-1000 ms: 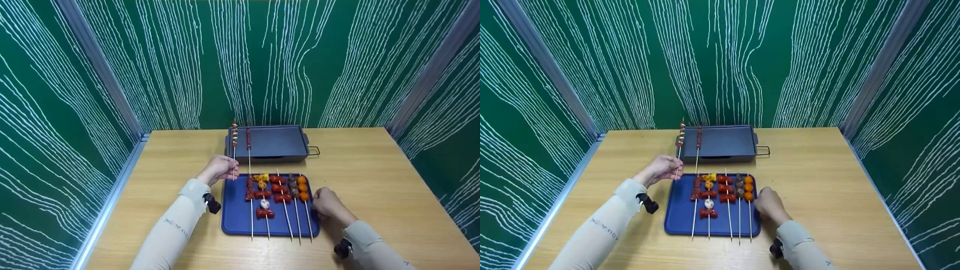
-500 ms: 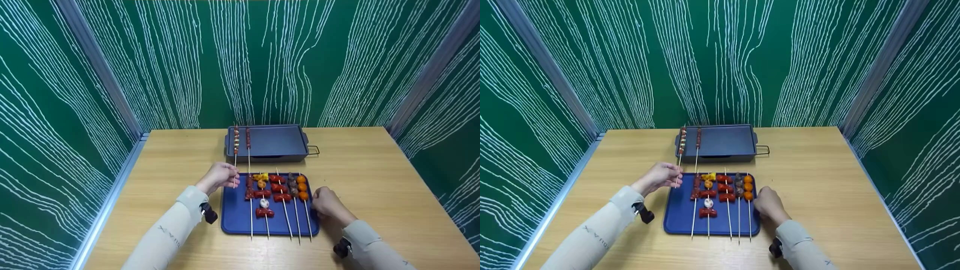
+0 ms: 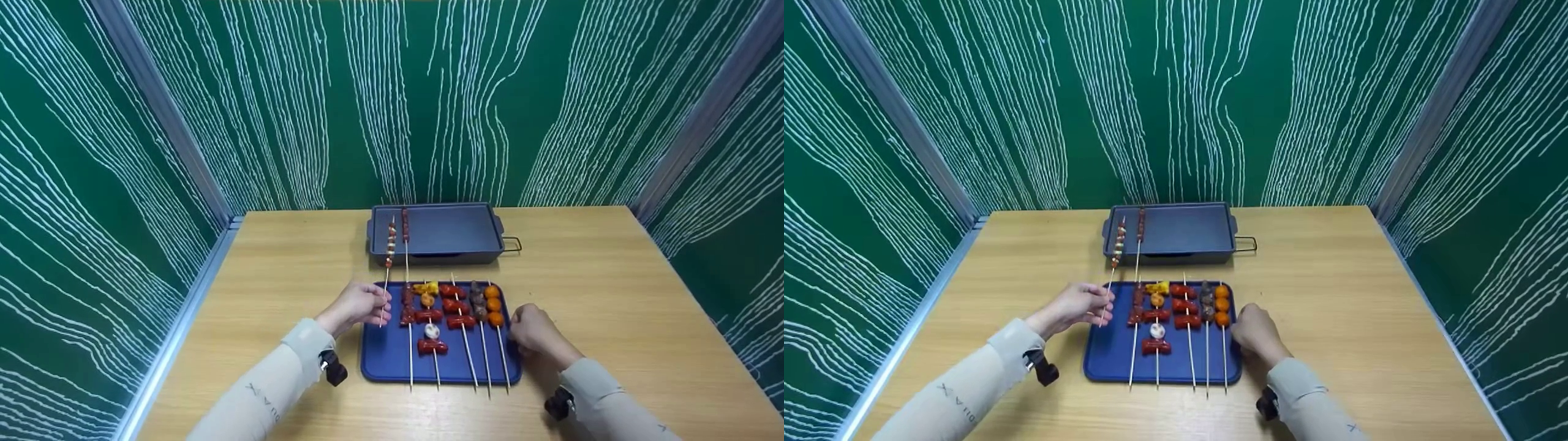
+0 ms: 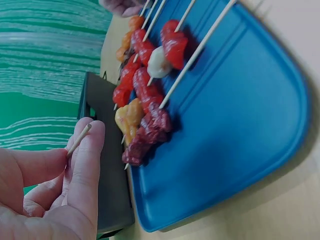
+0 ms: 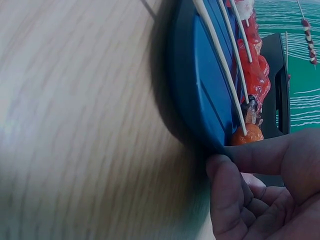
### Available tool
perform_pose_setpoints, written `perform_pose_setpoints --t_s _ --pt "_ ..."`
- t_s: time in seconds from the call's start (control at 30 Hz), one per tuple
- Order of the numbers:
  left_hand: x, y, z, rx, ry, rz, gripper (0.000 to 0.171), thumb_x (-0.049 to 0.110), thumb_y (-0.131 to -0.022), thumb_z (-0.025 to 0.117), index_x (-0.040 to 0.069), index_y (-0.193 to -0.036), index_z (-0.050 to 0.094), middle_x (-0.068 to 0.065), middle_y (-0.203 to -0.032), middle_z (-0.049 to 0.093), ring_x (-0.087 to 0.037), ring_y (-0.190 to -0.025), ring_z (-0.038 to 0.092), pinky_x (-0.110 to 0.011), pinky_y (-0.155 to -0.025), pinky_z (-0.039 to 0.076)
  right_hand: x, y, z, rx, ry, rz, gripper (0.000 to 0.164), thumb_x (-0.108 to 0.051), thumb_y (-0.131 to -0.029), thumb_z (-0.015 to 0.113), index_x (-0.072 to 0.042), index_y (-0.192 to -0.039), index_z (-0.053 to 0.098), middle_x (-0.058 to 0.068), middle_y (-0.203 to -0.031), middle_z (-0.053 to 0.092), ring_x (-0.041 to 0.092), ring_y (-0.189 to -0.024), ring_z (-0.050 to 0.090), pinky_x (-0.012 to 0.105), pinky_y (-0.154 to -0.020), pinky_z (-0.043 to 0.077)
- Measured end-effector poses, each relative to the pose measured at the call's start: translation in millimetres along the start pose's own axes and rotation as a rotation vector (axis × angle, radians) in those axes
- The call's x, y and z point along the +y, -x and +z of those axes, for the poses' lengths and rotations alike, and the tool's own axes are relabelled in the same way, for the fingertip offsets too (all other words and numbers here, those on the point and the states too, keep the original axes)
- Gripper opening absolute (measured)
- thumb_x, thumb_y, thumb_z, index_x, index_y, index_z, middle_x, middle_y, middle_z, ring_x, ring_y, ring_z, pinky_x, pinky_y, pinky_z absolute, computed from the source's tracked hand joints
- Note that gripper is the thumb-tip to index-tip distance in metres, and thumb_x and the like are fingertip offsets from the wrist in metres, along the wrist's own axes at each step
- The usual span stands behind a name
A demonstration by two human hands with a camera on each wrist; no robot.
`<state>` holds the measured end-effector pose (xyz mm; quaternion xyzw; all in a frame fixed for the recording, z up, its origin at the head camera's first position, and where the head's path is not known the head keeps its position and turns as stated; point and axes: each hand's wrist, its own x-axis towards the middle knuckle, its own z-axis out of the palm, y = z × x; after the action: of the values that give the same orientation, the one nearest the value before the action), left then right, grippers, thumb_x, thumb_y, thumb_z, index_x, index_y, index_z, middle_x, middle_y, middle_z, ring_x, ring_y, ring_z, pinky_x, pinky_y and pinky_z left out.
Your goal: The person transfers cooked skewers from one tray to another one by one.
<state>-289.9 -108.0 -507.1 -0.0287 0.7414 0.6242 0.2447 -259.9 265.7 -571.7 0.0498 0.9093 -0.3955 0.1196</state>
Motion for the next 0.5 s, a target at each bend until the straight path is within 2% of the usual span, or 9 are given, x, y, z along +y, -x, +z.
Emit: perform_pose_setpoints --t_s 0.23,0.5 --pt "-8.9 9.2 -0.5 0.005 -0.007 -0.013 0.019 -0.003 -0.107 0.055 -0.013 -0.117 0.068 -0.009 -0.086 0.068 -0.016 -0.07 0.072 -0.028 -0.067 0.069 0 0 0 0.009 -0.008 -0.012 0.015 0.008 -0.086 0.059 -0.003 -0.075 0.057 0.008 -0.066 0.059 0.011 -0.041 0.056 0.024 -0.038 0.05" --pt "-22.8 19.5 2.3 -0.052 0.03 -0.01 0.02 -0.007 -0.105 0.055 -0.018 -0.118 0.065 -0.009 -0.083 0.067 -0.014 -0.067 0.073 -0.024 -0.062 0.066 -1 1 0 0.002 -0.02 0.006 0.017 0.008 -0.085 0.057 -0.005 -0.074 0.054 0.007 -0.066 0.056 0.012 -0.043 0.055 0.024 -0.039 0.051"
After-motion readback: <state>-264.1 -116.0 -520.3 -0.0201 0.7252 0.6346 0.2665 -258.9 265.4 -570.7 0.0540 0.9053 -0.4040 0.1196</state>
